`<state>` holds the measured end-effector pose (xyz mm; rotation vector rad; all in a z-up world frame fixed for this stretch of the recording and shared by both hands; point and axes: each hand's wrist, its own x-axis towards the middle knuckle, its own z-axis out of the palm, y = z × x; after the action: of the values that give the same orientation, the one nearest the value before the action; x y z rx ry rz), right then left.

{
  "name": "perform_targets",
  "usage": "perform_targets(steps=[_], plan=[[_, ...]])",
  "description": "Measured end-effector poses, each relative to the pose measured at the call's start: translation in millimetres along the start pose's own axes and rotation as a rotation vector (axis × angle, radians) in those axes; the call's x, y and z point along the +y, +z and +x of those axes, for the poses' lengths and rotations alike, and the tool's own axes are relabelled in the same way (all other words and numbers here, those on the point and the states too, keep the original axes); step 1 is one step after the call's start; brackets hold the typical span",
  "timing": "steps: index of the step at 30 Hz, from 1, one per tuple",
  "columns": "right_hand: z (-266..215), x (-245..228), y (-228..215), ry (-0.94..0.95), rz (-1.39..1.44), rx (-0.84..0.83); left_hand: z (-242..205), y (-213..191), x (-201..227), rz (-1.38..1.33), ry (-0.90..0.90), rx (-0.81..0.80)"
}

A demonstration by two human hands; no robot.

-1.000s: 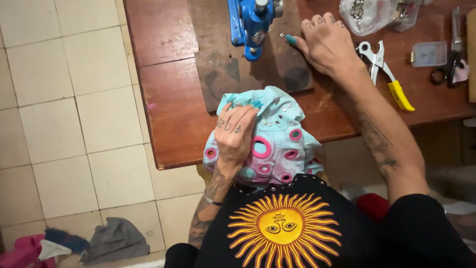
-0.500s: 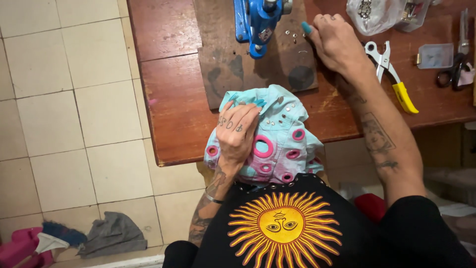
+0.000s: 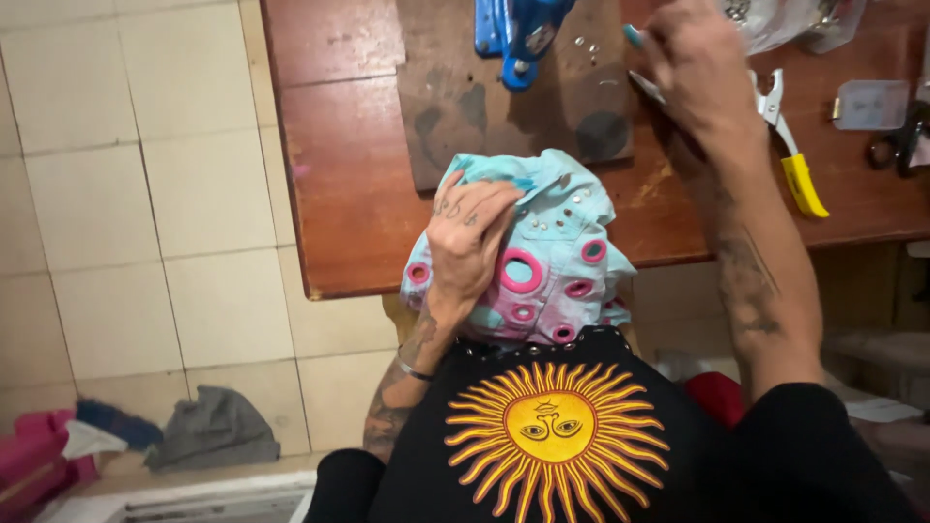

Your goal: Attaching metal eyelets to a leather mask using a manual press and pliers

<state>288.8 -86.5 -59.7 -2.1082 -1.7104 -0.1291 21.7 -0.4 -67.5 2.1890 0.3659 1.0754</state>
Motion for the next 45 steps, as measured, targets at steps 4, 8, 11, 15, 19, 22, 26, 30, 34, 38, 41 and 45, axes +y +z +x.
perform_targets(steps=[4, 8, 11, 15, 19, 22, 26, 30, 34, 38, 41, 45], plan=[[-26, -64, -29, -0.026, 0.366, 0.214, 7, -7, 6, -0.120, -0.057, -0.106], [-39, -108, -23, -0.010, 0.793, 0.202, 6, -5, 16, -0.270, -0.079, -0.092], [-51, -119, -8, 0.056, 0.795, 0.270, 9, -4, 20, -0.313, -0.066, -0.133], [-69, -119, 12, 0.296, 1.066, 0.294, 4, 1, 20, -0.358, -0.054, -0.188], [-78, -121, 27, 0.429, 1.419, 0.342, 12, 0, 25, -0.421, -0.071, -0.260], [-81, -124, 33, 0.426, 1.436, 0.437, 22, -3, 29, -0.484, -0.114, -0.294], [-75, -132, 34, 0.330, 1.495, 0.489, 24, -2, 29, -0.497, -0.177, -0.299], [-86, -127, 44, 0.319, 1.479, 0.532, 18, 1, 31, -0.542, -0.196, -0.313], [-75, -140, 33, 0.331, 1.381, 0.625, 24, -5, 37, -0.517, -0.177, -0.306], [-75, -140, 33, 0.289, 1.311, 0.652, 25, -8, 41, -0.477, -0.169, -0.311], [-71, -142, 31, 0.245, 1.315, 0.648, 27, -7, 41, -0.496, -0.166, -0.310], [-67, -147, 31, 0.258, 1.294, 0.716, 28, -10, 47, -0.470, -0.159, -0.277]])
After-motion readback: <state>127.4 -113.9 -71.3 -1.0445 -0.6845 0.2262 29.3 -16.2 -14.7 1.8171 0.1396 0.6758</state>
